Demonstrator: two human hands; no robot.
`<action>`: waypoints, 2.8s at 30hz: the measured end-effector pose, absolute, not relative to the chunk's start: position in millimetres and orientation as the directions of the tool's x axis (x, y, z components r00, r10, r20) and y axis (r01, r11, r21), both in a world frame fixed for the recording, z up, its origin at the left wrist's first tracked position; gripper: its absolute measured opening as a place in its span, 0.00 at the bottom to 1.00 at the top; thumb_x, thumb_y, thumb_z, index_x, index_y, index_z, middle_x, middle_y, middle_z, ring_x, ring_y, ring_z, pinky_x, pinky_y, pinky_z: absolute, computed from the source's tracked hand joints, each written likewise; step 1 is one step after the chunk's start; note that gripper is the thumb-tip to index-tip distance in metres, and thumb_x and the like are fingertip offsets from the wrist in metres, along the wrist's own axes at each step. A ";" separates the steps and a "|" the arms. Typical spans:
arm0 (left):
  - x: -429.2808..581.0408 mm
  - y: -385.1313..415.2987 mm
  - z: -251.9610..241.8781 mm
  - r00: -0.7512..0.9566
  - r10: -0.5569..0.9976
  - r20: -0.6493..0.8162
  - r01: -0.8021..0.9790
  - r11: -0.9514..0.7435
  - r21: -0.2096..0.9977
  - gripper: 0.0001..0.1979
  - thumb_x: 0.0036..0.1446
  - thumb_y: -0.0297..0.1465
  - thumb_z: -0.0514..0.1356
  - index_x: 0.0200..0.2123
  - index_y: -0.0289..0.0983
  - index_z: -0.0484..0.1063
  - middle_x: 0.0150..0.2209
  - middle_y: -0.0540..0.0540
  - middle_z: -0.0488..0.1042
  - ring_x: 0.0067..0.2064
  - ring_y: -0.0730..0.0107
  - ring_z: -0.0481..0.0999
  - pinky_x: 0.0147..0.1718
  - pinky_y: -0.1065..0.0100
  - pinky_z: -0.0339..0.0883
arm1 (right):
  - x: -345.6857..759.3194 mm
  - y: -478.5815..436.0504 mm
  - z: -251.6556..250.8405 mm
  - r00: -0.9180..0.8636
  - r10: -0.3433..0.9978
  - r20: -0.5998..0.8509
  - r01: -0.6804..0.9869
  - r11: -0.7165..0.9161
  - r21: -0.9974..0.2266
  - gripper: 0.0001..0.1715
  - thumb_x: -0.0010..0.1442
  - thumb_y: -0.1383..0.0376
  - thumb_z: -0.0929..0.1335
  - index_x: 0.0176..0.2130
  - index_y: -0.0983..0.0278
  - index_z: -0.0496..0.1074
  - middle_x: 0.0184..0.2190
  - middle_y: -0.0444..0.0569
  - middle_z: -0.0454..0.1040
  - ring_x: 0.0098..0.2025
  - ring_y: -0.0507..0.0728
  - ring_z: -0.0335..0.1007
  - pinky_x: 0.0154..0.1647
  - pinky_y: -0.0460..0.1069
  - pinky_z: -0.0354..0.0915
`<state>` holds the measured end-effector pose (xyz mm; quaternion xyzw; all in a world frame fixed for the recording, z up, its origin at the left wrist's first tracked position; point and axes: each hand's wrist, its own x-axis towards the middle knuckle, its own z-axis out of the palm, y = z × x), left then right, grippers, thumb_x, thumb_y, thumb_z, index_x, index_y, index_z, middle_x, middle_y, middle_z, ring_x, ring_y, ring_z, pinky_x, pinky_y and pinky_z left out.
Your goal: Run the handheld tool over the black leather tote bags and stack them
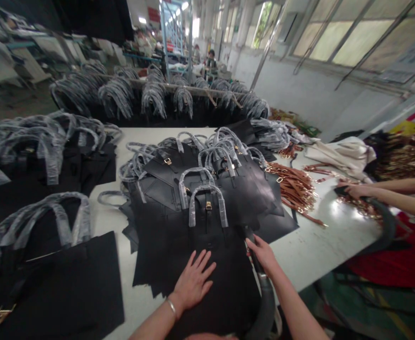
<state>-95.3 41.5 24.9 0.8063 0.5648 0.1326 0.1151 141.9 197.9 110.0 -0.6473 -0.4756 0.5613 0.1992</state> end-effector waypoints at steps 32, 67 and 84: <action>-93.7 35.0 19.7 0.276 0.940 0.202 0.834 -0.339 0.435 0.20 0.65 0.35 0.50 0.59 0.39 0.62 0.57 0.40 0.68 0.59 0.60 0.64 0.56 0.54 0.54 | 69.1 150.1 102.4 -0.433 0.630 -0.644 0.562 -0.370 -0.740 0.39 0.52 0.57 0.69 0.61 0.63 0.61 0.22 0.39 0.68 0.18 0.49 0.65 0.14 0.43 0.61; -91.9 38.4 8.9 0.444 0.895 0.040 0.823 -0.425 0.376 0.12 0.61 0.27 0.55 0.42 0.32 0.76 0.41 0.39 0.79 0.49 0.53 0.73 0.55 0.53 0.57 | -30.2 137.5 119.8 -0.632 0.605 -0.485 0.605 -0.006 -0.796 0.32 0.48 0.60 0.72 0.52 0.63 0.74 0.50 0.52 0.77 0.56 0.66 0.68 0.59 0.59 0.60; -97.9 37.8 13.4 0.353 0.926 0.134 0.783 -0.370 0.499 0.17 0.61 0.26 0.53 0.52 0.33 0.70 0.52 0.39 0.74 0.58 0.54 0.67 0.59 0.53 0.55 | -57.8 142.9 119.2 -0.637 0.558 -0.532 0.665 0.049 -0.745 0.30 0.53 0.58 0.69 0.55 0.64 0.72 0.49 0.51 0.78 0.54 0.64 0.70 0.58 0.58 0.61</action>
